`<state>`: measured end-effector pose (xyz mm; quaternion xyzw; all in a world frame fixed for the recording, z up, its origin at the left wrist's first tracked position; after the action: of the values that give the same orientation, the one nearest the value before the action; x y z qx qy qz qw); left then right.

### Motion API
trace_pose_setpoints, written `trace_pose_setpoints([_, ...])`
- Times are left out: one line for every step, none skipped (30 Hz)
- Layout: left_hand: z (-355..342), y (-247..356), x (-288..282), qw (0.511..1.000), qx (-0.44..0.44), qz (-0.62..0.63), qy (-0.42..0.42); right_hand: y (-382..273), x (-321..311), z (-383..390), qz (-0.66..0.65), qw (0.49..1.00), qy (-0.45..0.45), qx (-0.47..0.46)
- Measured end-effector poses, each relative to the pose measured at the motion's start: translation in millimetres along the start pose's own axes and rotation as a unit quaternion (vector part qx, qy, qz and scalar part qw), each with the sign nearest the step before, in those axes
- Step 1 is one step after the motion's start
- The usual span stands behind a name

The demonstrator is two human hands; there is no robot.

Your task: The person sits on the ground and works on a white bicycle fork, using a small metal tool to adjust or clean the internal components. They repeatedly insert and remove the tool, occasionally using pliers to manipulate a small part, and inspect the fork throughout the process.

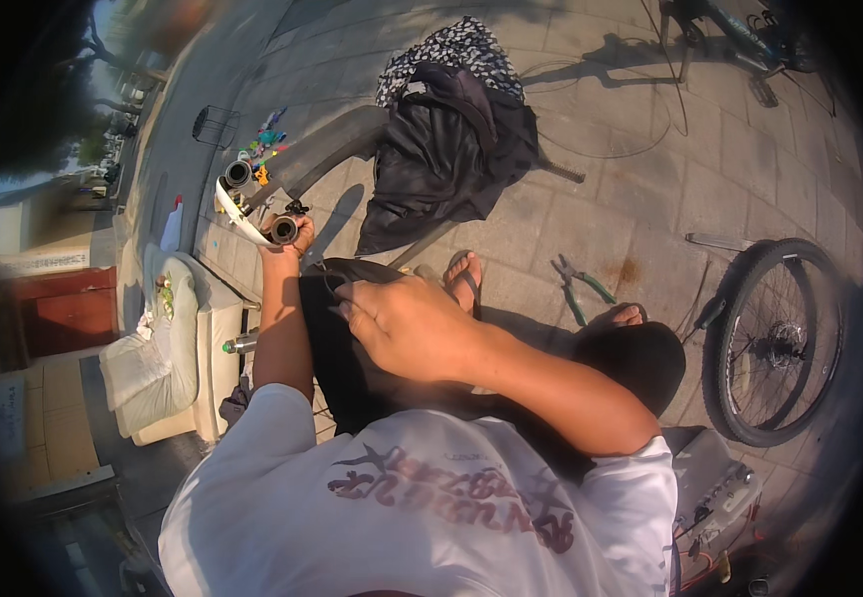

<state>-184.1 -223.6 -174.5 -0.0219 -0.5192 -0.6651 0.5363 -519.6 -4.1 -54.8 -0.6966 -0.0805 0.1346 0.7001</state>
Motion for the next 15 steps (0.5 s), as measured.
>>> trace_pose_setpoints([9,4,2,1.0,0.025,-0.017,-0.008,-2,0,0,-0.003,1.0,0.0,-0.006])
trace_pose_setpoints([16,8,5,0.999,0.03,-0.008,-0.008,-3,0,1,-0.008,1.0,0.001,-0.011])
trace_pose_setpoints([22,12,8,0.999,0.03,0.0,-0.028,-5,0,1,-0.009,1.0,-0.004,-0.003])
trace_pose_setpoints([26,15,11,0.998,0.03,0.005,-0.048,-6,-1,0,-0.026,1.0,-0.011,-0.004])
trace_pose_setpoints([29,20,14,0.99,0.07,-0.081,-0.092,-8,-1,0,-0.041,0.999,-0.023,0.011])
trace_pose_setpoints([30,22,17,0.985,0.064,-0.094,-0.132,-9,-2,0,-0.048,0.998,-0.032,0.023])
trace_pose_setpoints([29,21,20,0.986,0.029,-0.07,-0.151,-10,-3,0,-0.064,0.997,-0.033,0.025])
trace_pose_setpoints([28,21,20,0.988,0.013,-0.057,-0.141,-10,-5,0,-0.072,0.997,-0.031,0.025])
trace_pose_setpoints([26,19,21,0.987,0.011,-0.055,-0.149,-11,-7,-1,-0.08,0.996,-0.029,0.023])
trace_pose_setpoints([24,17,21,0.986,0.005,-0.061,-0.152,-12,-10,-1,-0.06,0.997,-0.034,0.022])
trace_pose_setpoints([22,14,21,0.985,-0.003,-0.067,-0.156,-12,-12,-2,-0.04,0.998,-0.037,0.021])
trace_pose_setpoints([21,12,22,0.984,-0.014,-0.056,-0.171,-13,-14,-2,-0.019,0.998,-0.044,0.03])
trace_pose_setpoints([19,8,21,0.975,-0.005,-0.134,-0.178,-13,-16,-3,-0.03,0.998,-0.037,0.039])
trace_pose_setpoints([17,7,22,0.975,0.003,-0.125,-0.185,-14,-18,-4,-0.04,0.997,-0.032,0.058])
trace_pose_setpoints([15,5,25,0.973,0.0,-0.097,-0.209,-14,-19,-5,-0.051,0.996,-0.024,0.073])
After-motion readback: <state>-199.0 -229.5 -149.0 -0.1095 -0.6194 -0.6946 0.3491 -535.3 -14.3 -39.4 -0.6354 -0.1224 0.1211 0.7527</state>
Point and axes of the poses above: each hand's wrist, its own z-axis away from the middle knuckle, its own x-axis out of the palm, y = z × x, the point moved 2 cm from there along -z, towards the middle knuckle, and after that the axes turned 14 degrees about x, right-handed, at the moved point
